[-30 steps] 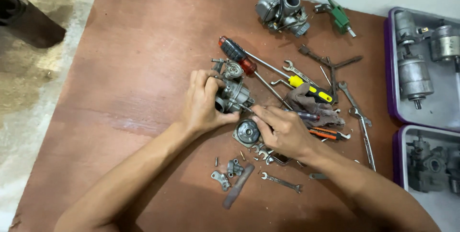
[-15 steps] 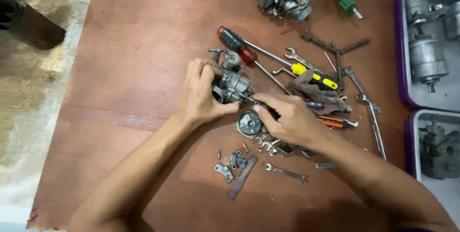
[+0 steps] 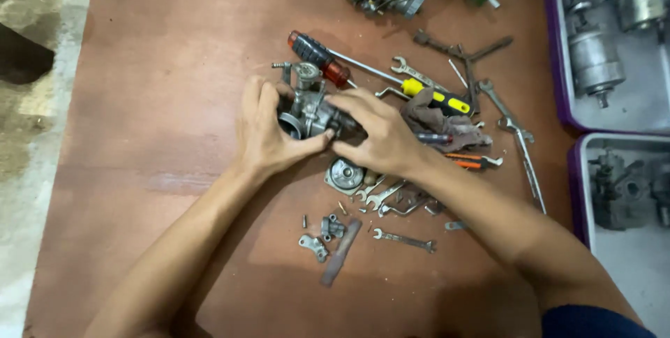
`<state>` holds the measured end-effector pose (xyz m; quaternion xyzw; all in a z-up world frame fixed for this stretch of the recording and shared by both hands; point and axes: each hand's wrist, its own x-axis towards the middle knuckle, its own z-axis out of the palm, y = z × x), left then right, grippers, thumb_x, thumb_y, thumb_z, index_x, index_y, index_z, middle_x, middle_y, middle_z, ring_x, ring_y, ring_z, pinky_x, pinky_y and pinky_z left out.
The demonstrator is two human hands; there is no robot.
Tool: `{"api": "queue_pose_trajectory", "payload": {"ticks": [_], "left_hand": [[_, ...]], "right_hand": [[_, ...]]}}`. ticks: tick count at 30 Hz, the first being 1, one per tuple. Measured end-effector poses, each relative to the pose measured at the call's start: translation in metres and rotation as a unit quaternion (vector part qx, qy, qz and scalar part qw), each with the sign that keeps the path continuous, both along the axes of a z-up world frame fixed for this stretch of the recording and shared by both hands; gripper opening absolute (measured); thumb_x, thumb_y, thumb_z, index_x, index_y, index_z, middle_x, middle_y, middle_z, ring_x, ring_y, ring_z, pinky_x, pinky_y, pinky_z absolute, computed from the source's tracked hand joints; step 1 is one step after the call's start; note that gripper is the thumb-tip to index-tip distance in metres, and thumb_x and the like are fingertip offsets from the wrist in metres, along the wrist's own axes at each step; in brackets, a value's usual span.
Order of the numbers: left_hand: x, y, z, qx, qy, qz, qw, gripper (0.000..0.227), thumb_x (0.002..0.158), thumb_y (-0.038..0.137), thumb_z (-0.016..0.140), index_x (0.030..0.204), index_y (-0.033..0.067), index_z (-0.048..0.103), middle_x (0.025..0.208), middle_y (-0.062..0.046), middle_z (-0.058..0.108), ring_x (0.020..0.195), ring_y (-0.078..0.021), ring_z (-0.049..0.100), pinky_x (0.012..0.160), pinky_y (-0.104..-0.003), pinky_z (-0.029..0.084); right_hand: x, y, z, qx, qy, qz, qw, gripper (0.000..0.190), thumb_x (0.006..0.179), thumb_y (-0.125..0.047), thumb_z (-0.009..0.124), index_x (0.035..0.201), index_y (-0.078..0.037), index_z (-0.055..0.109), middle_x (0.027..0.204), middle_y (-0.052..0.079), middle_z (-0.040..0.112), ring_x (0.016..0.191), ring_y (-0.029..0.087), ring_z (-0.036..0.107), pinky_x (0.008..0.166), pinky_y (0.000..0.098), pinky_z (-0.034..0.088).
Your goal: The person disassembles a carburetor on a workbench using a screwdriver and wrenches. They remove screws and small components, placing them on the table, and manipulate the carburetor body to access internal parts.
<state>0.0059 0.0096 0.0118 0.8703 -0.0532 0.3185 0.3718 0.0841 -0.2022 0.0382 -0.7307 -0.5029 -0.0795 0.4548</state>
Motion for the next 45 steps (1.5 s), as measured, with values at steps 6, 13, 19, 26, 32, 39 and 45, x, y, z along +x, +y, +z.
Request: {"api": "queue_pose_trajectory", "payload": {"ticks": [6,13,19,26,32,39,45], "left_hand": [[0.006,0.021,-0.003,-0.1,0.076,-0.093,0.988,0.059,0.096,0.053,0.059,0.133,0.0078,0.051,0.11,-0.023,0.053,0.102,-0.0476,0.059,0.09,-0.055,0.048],[0.008,0.034,-0.003,-0.203,0.091,-0.181,0.958,0.076,0.106,0.061,0.03,0.153,0.0027,0.041,0.139,-0.028,0.051,0.134,-0.0383,0.047,0.115,-0.05,0.036],[0.007,0.036,-0.002,-0.222,0.074,-0.19,0.953,0.075,0.1,0.061,0.034,0.144,0.0038,0.055,0.118,-0.017,0.061,0.109,-0.0258,0.057,0.097,-0.041,0.046],[0.011,0.039,-0.014,-0.259,0.065,-0.224,0.937,0.069,0.097,0.053,0.054,0.142,0.0014,0.05,0.104,-0.014,0.062,0.085,-0.0192,0.059,0.072,-0.032,0.048],[0.012,0.045,-0.02,-0.245,0.078,-0.187,0.948,0.075,0.094,0.055,0.061,0.149,0.0068,0.047,0.118,-0.017,0.061,0.099,-0.0234,0.058,0.083,-0.038,0.048],[0.006,0.039,0.008,-0.227,0.105,-0.158,0.955,0.076,0.099,0.056,0.037,0.146,-0.003,0.039,0.14,-0.029,0.052,0.127,-0.0413,0.054,0.108,-0.056,0.043],[0.005,0.045,-0.001,-0.262,0.146,-0.134,0.945,0.07,0.1,0.051,0.04,0.138,-0.0062,0.051,0.127,-0.021,0.061,0.114,-0.0297,0.057,0.102,-0.043,0.045]], "right_hand": [[0.01,0.008,0.017,0.019,-0.015,0.007,1.0,0.055,0.071,-0.019,0.094,0.117,0.0,0.071,0.099,0.02,0.07,0.087,0.041,0.072,0.074,0.0453,0.06],[0.026,0.014,0.042,-0.039,0.124,-0.028,0.991,0.048,0.071,-0.023,0.094,0.109,-0.001,0.075,0.079,0.019,0.073,0.069,0.029,0.073,0.062,0.037,0.054],[0.036,0.023,0.039,-0.13,0.264,-0.061,0.954,0.029,0.07,-0.032,0.09,0.094,-0.019,0.08,0.054,-0.006,0.057,0.054,0.007,0.052,0.05,0.0241,0.042],[0.04,0.025,0.046,-0.084,0.353,-0.049,0.931,0.012,0.074,-0.016,0.082,0.085,-0.013,0.078,0.046,-0.001,0.053,0.042,0.005,0.055,0.042,0.0192,0.04],[0.044,0.042,0.057,-0.063,0.341,-0.05,0.937,0.017,0.078,-0.021,0.087,0.09,-0.011,0.08,0.05,0.004,0.059,0.045,0.006,0.057,0.04,0.0184,0.042],[0.049,0.065,0.071,-0.066,0.177,-0.025,0.982,0.028,0.092,-0.024,0.081,0.086,0.003,0.078,0.063,0.003,0.067,0.05,0.007,0.049,0.043,0.0232,0.042],[0.059,0.074,0.061,-0.089,0.244,-0.042,0.965,0.03,0.095,-0.026,0.079,0.08,0.0,0.078,0.057,0.001,0.064,0.045,0.006,0.047,0.041,0.022,0.04]]}}
